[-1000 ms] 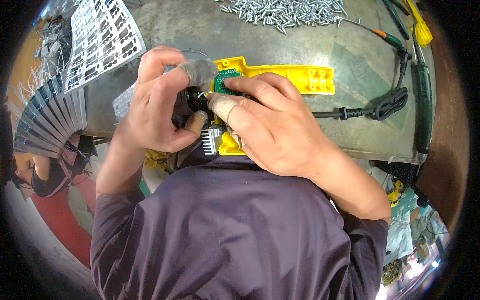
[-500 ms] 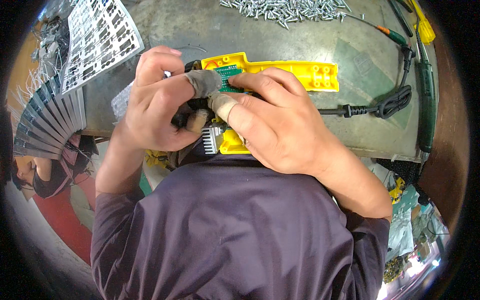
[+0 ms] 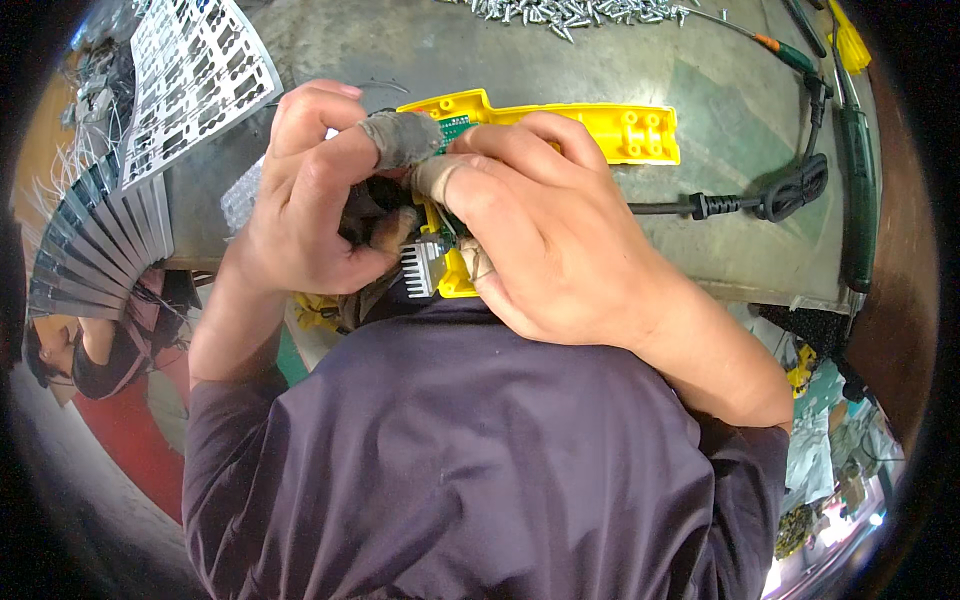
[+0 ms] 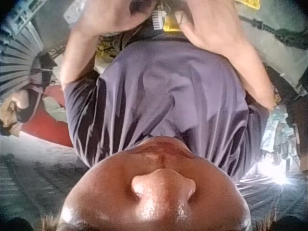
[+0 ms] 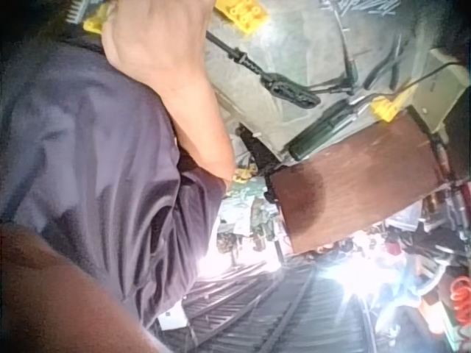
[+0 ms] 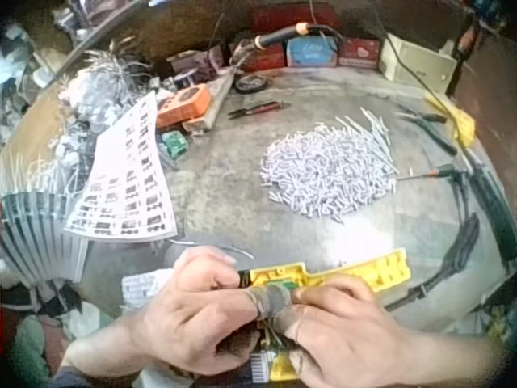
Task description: Assembling components and soldering wires inside a yellow handheld electronic device housing.
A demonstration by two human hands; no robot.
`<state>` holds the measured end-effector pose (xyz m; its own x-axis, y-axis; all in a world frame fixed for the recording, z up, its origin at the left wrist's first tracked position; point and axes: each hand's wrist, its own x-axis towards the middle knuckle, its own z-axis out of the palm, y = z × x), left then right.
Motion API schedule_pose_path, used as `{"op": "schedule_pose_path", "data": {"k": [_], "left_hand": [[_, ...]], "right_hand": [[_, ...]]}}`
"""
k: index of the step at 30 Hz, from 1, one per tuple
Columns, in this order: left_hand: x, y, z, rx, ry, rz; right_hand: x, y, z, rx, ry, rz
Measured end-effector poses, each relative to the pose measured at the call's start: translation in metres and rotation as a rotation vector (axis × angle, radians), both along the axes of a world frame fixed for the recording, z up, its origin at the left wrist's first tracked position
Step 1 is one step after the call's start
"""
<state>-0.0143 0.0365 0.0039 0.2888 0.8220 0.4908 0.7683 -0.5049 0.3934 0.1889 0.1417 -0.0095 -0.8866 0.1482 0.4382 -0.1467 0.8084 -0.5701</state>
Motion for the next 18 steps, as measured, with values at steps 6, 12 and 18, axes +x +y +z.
{"op": "schedule_pose_path", "data": {"k": [6, 12, 18], "left_hand": [[0.004, 0.0, -0.002, 0.079, -0.041, 0.047], [0.001, -0.003, 0.0, 0.022, 0.003, 0.067], [-0.006, -0.004, 0.004, -0.14, -0.007, 0.169]], "right_hand": [[-0.001, 0.0, 0.004, -0.002, -0.056, -0.012], [-0.005, 0.0, 0.004, -0.053, -0.031, 0.0], [0.0, 0.001, -0.004, -0.062, 0.003, -0.004]]}}
